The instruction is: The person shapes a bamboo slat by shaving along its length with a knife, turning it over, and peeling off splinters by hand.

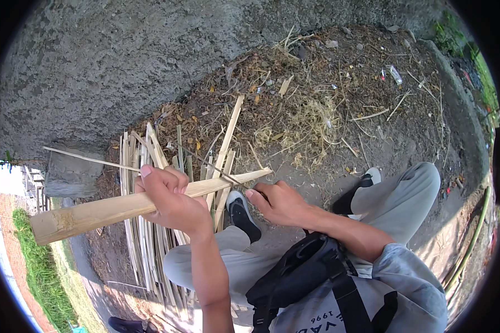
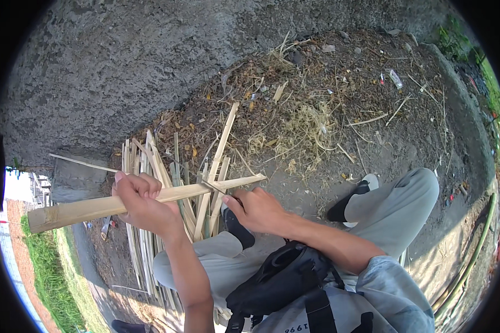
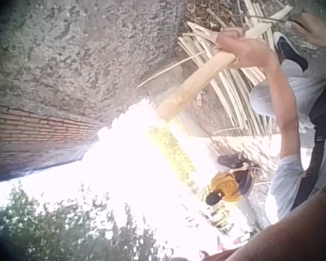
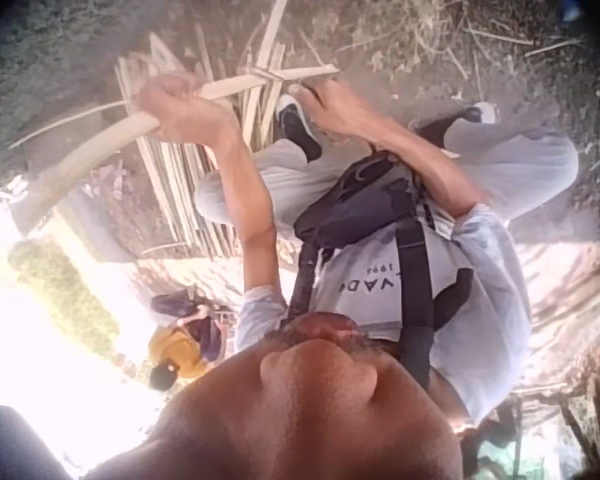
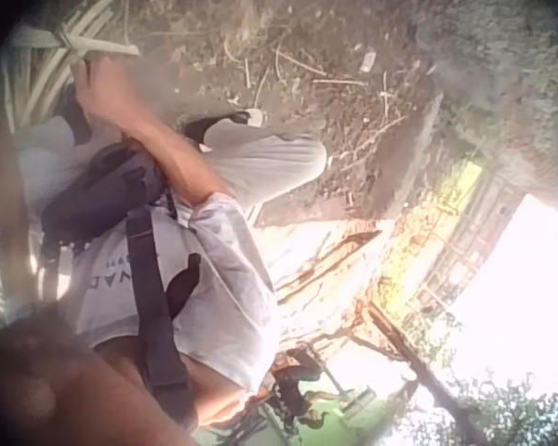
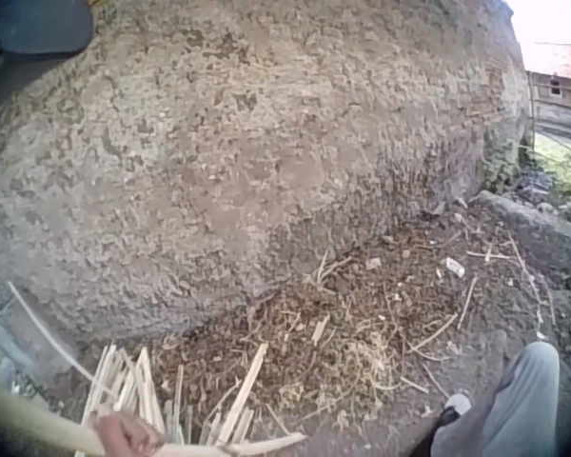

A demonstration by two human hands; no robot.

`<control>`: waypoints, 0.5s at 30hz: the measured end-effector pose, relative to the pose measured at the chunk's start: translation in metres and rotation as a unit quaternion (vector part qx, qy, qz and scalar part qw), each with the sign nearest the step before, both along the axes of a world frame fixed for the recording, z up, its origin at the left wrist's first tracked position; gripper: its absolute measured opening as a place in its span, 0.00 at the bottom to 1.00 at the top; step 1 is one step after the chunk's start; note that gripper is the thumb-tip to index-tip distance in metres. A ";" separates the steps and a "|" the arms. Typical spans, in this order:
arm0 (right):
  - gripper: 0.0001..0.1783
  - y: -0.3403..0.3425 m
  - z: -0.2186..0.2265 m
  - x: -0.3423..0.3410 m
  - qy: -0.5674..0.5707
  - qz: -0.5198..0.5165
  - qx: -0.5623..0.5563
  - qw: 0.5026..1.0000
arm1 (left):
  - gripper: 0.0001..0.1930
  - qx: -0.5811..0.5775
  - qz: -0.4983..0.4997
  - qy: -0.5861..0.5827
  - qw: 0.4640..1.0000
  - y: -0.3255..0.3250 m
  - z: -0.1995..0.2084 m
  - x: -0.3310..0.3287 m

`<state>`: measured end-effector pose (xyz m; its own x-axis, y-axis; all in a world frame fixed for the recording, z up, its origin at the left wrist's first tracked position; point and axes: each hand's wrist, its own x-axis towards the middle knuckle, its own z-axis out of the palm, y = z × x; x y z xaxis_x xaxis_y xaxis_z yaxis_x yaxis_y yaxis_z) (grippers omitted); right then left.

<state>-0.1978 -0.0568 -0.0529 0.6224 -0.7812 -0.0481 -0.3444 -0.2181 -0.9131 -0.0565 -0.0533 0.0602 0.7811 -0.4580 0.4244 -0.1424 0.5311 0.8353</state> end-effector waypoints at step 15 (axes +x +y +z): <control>0.22 0.020 -0.020 0.005 0.044 0.008 -0.002 0.999 | 0.20 -0.016 0.059 -0.016 0.998 0.006 -0.009 0.014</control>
<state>-0.1932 -0.0373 -0.0730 0.6287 -0.7713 -0.0993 -0.4189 -0.2284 -0.8788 -0.0421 -0.0472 0.0512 0.8150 -0.3491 0.4625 -0.2319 0.5349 0.8125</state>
